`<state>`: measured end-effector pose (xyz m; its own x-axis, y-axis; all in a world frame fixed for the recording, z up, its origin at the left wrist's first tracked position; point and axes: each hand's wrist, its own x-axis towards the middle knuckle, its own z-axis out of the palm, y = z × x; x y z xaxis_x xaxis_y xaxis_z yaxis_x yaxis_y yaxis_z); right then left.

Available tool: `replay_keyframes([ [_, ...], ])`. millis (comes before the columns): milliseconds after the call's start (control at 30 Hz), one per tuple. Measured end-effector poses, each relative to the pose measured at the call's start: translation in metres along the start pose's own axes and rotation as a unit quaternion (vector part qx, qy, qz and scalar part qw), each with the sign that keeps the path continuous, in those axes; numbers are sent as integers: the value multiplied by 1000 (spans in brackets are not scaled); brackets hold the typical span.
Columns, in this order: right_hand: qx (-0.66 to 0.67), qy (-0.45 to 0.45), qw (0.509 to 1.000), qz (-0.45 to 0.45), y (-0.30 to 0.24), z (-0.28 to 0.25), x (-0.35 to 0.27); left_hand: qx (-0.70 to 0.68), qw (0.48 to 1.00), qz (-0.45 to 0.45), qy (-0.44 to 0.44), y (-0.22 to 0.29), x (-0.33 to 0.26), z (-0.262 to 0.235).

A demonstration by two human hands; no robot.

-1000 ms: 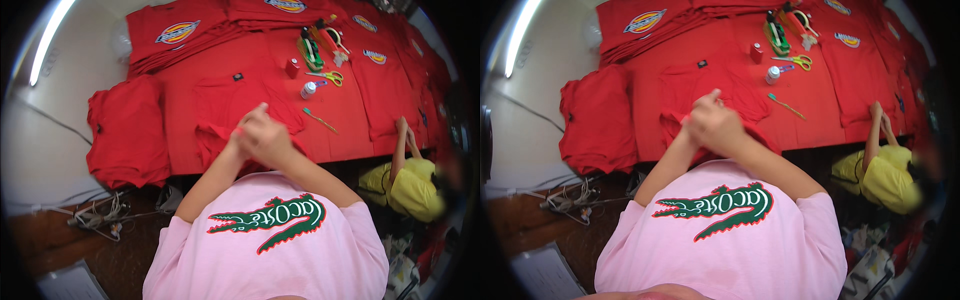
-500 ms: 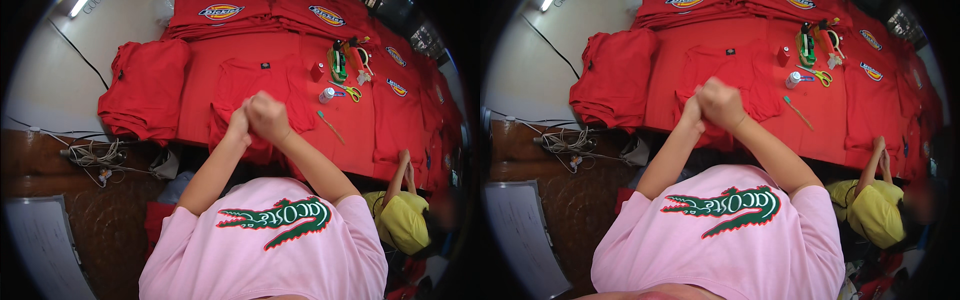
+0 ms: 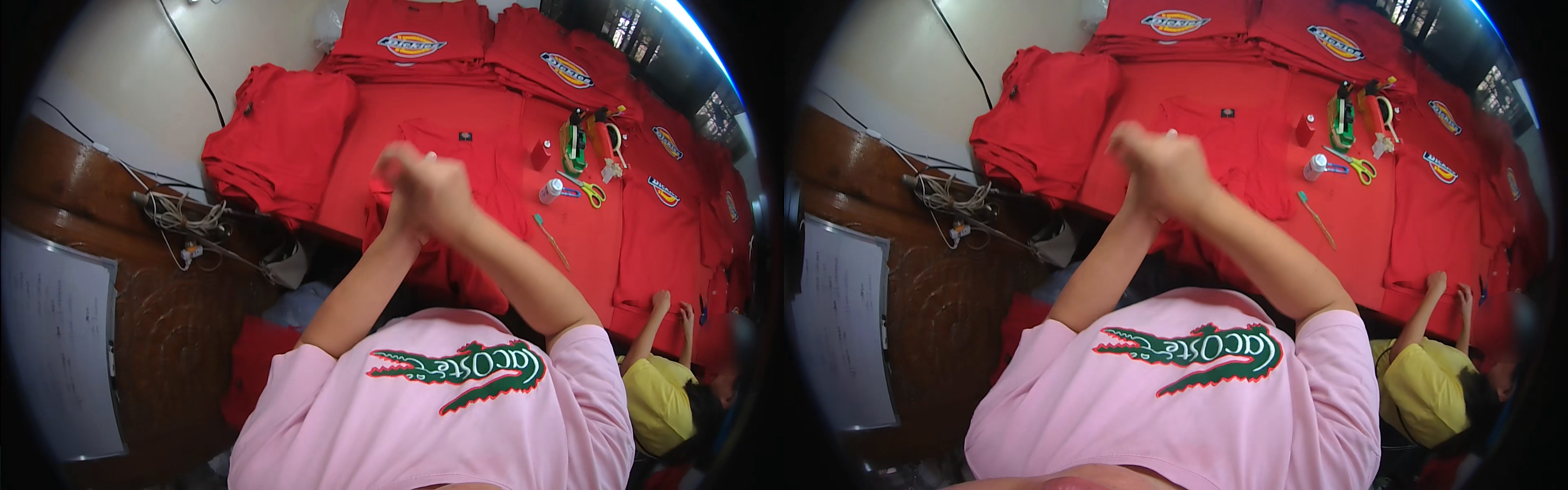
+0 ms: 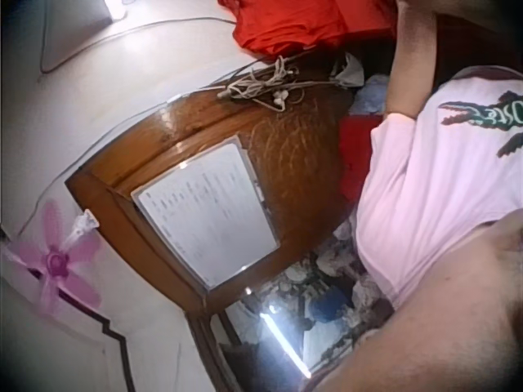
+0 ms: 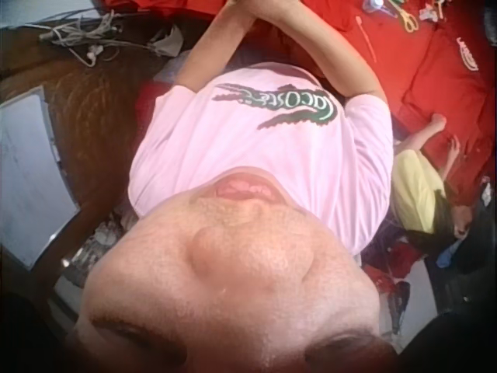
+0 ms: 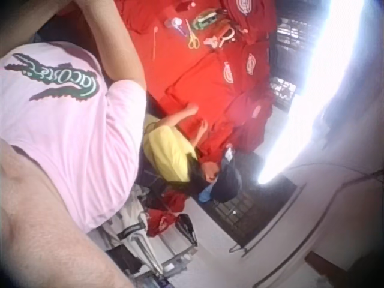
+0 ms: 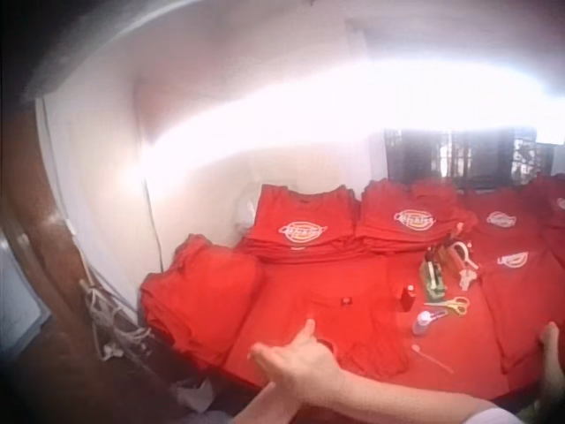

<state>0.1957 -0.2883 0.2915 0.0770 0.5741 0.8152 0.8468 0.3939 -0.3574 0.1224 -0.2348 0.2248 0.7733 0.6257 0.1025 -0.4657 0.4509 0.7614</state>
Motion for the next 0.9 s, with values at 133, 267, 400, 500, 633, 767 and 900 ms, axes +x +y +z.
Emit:
replay_keyframes([
  [133,-94,31,986,132,40,-12,-20,-17,987,-112,115,3,-13,51],
  [267,-162,-45,983,-71,-30,-4,-32,320,927,148,-123,-94,-5,-112],
  [400,-136,63,964,218,63,-11,-37,-11,968,-185,168,-27,-15,41],
  [500,-103,20,985,134,25,-15,-40,-42,982,-156,94,-42,-15,10],
  [633,-67,-32,997,24,8,-8,-62,-181,976,-113,-46,-74,-13,-39],
  [767,-104,16,967,231,62,-22,-52,44,966,-199,160,-40,-20,28],
  [900,-107,-55,993,14,4,-8,-73,75,957,-204,190,-35,-18,16],
])
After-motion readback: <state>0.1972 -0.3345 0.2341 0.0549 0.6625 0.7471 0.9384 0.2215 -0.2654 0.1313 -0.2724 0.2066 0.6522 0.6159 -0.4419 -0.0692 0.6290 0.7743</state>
